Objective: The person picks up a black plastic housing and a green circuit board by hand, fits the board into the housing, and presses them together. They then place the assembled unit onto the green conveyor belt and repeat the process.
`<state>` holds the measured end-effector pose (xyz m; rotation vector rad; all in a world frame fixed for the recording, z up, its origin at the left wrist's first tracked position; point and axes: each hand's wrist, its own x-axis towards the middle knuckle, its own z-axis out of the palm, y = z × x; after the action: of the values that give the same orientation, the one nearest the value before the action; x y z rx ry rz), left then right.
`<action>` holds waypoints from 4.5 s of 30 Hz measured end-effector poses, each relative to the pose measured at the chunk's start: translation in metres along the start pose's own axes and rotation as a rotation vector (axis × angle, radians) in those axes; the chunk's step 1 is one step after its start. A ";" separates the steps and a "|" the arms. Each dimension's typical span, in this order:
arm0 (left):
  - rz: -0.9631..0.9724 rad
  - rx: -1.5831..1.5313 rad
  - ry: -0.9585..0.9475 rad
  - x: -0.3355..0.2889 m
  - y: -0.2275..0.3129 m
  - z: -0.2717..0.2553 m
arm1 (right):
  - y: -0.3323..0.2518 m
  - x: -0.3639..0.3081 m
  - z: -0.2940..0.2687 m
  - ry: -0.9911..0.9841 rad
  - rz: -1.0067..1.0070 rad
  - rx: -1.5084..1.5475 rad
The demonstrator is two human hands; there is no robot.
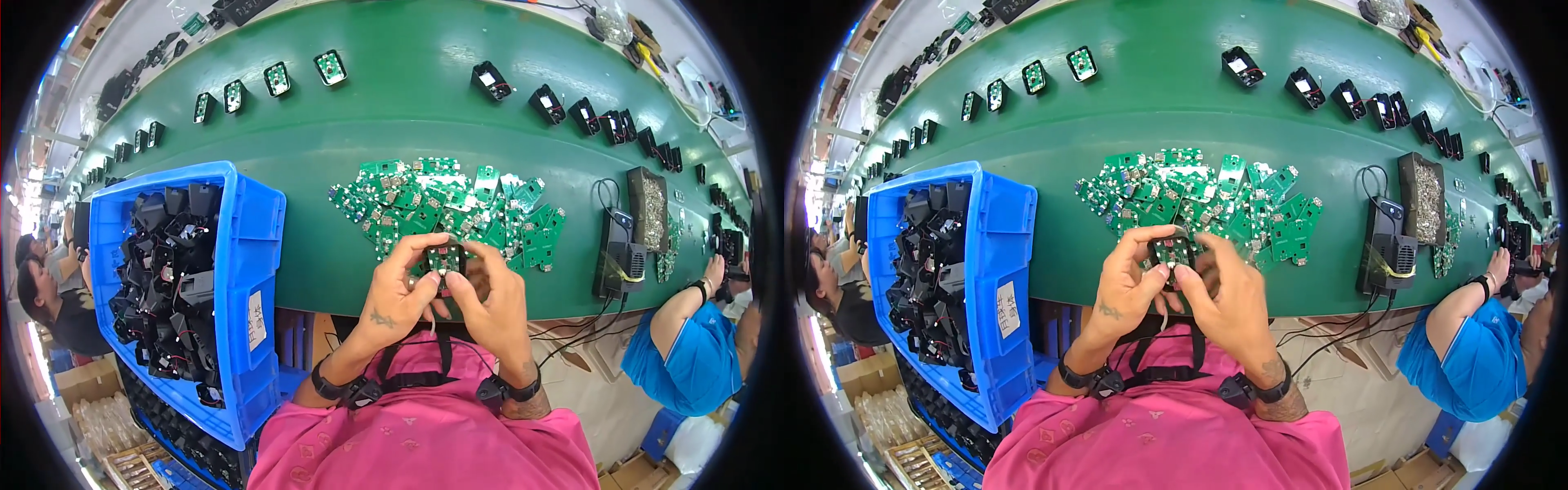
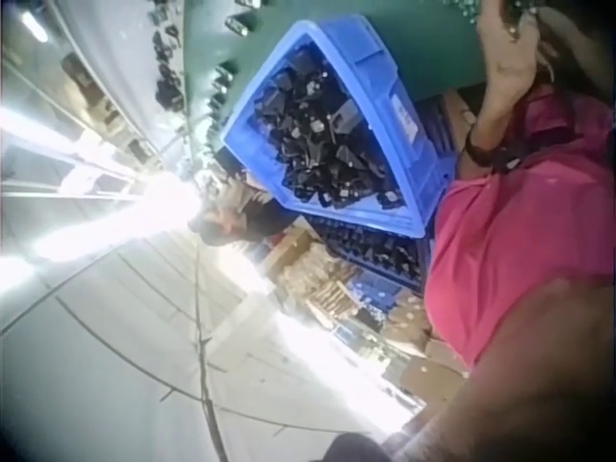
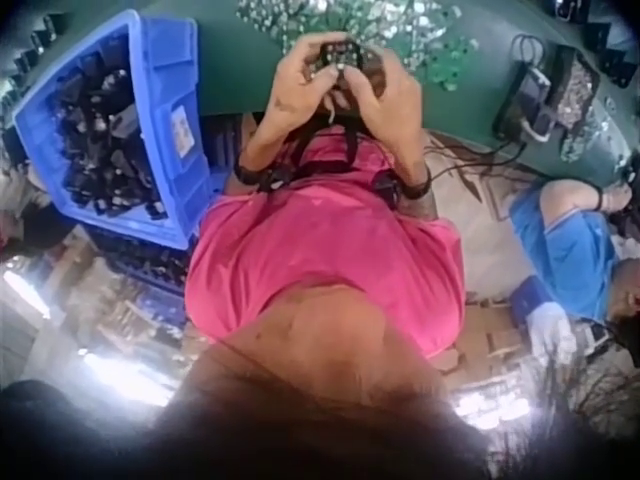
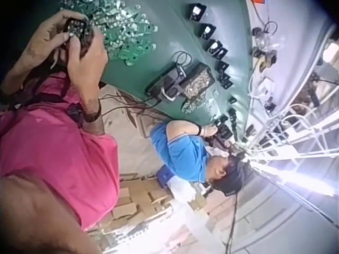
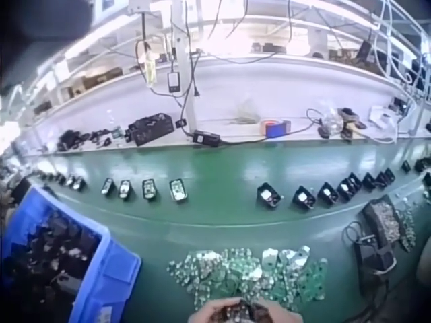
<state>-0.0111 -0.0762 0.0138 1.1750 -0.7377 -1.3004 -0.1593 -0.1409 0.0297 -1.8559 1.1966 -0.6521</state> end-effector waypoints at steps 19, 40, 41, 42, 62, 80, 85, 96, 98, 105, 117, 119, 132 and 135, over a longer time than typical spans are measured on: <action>0.160 0.340 0.060 0.075 0.060 -0.001 | -0.004 0.017 0.002 0.181 0.017 0.348; 0.504 1.547 0.158 0.276 0.061 -0.043 | 0.017 -0.005 -0.118 -0.326 -0.726 1.548; 0.541 1.587 0.125 0.282 0.057 -0.028 | 0.027 -0.012 -0.126 -0.194 -0.670 1.488; 0.404 1.539 0.102 0.291 0.046 -0.011 | 0.036 -0.020 -0.129 -0.025 -0.559 1.387; 0.163 0.368 -0.058 0.144 0.073 -0.006 | 0.084 0.092 -0.081 0.156 -0.024 -0.300; 0.072 0.639 -0.051 0.024 0.042 0.034 | 0.018 0.017 -0.059 0.309 0.044 0.543; -0.006 0.557 -0.122 0.027 0.037 0.028 | 0.019 0.006 -0.047 0.284 -0.059 0.508; 0.067 0.577 -0.003 0.026 0.028 0.027 | 0.014 0.003 -0.034 0.349 -0.356 0.041; 0.070 0.466 -0.026 0.026 0.023 0.025 | 0.013 0.003 -0.031 0.377 -0.411 -0.014; -0.173 -0.183 -0.332 0.029 0.019 0.013 | 0.013 0.002 -0.033 0.304 -0.542 -0.033; -0.034 -0.061 -0.498 0.027 0.015 0.004 | 0.008 0.000 -0.051 0.070 -0.486 0.003; -0.143 -0.147 -0.665 0.024 0.006 0.001 | -0.004 0.004 -0.057 0.000 -0.314 0.099; -0.179 -0.089 -0.573 0.021 -0.003 0.003 | 0.020 0.014 -0.066 -0.260 -0.047 0.326; -0.115 -0.094 -0.540 0.021 -0.007 0.002 | 0.025 0.010 -0.061 -0.108 -0.040 0.402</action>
<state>-0.0118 -0.0962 0.0034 0.8005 -0.9914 -1.7593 -0.2142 -0.1773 0.0410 -1.5568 0.8844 -0.7435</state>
